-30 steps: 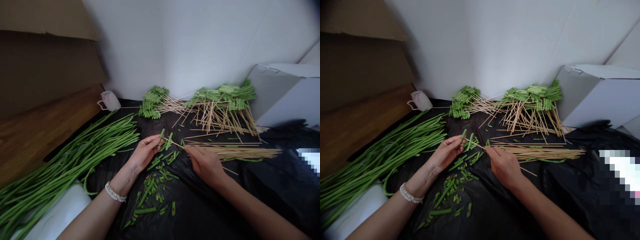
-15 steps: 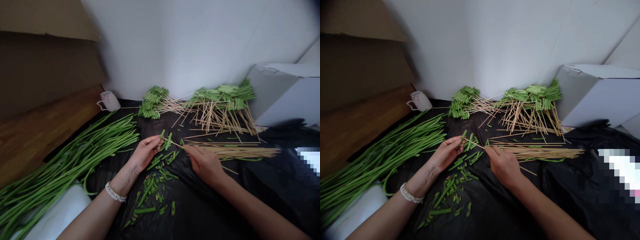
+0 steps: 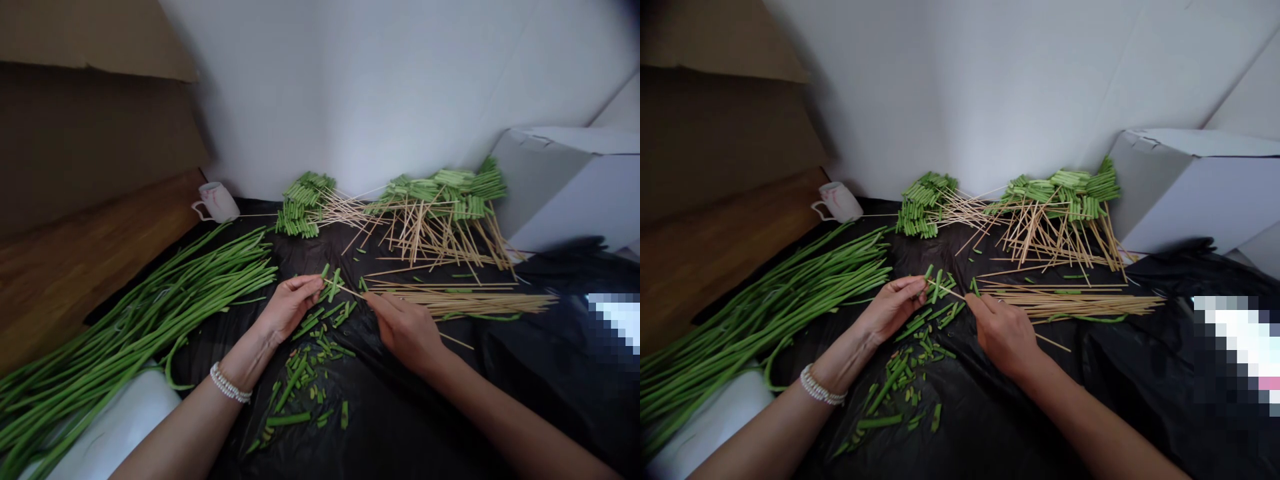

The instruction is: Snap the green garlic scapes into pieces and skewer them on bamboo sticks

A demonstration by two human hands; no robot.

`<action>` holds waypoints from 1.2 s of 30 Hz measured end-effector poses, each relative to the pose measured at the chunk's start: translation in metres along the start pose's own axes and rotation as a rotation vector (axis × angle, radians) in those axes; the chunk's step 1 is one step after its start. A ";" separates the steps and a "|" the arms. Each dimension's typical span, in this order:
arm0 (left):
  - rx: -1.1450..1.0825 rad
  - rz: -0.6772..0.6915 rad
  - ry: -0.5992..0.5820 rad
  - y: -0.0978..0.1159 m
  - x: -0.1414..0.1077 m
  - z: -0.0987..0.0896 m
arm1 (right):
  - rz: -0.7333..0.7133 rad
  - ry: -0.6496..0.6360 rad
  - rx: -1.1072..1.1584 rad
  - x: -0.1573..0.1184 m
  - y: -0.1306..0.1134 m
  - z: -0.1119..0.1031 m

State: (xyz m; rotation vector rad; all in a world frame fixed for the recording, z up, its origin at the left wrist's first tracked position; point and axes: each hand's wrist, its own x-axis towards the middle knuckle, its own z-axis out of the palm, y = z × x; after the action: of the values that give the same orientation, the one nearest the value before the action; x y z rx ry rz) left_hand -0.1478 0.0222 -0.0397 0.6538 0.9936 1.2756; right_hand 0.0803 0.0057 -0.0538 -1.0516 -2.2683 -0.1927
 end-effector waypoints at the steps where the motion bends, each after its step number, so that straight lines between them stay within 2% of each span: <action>1: -0.003 -0.005 -0.005 0.000 0.000 0.000 | 0.005 -0.002 0.004 0.000 0.000 0.000; 12: 0.046 -0.055 -0.048 -0.002 -0.007 0.007 | 0.057 -0.033 0.181 0.001 -0.005 0.001; 16: 0.078 -0.023 -0.019 0.000 -0.010 0.010 | 0.066 -0.028 0.163 0.001 -0.006 0.004; 25: 0.173 0.058 -0.072 0.002 -0.009 0.007 | 0.055 -0.022 0.129 0.003 -0.004 0.003; 36: 0.112 -0.002 -0.110 0.003 -0.012 0.011 | 0.036 0.002 0.118 0.000 -0.008 0.001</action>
State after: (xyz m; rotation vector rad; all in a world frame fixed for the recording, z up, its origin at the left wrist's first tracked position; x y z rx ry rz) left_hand -0.1394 0.0123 -0.0287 0.8007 0.9796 1.1761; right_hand 0.0740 0.0005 -0.0534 -1.0294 -2.2281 -0.0447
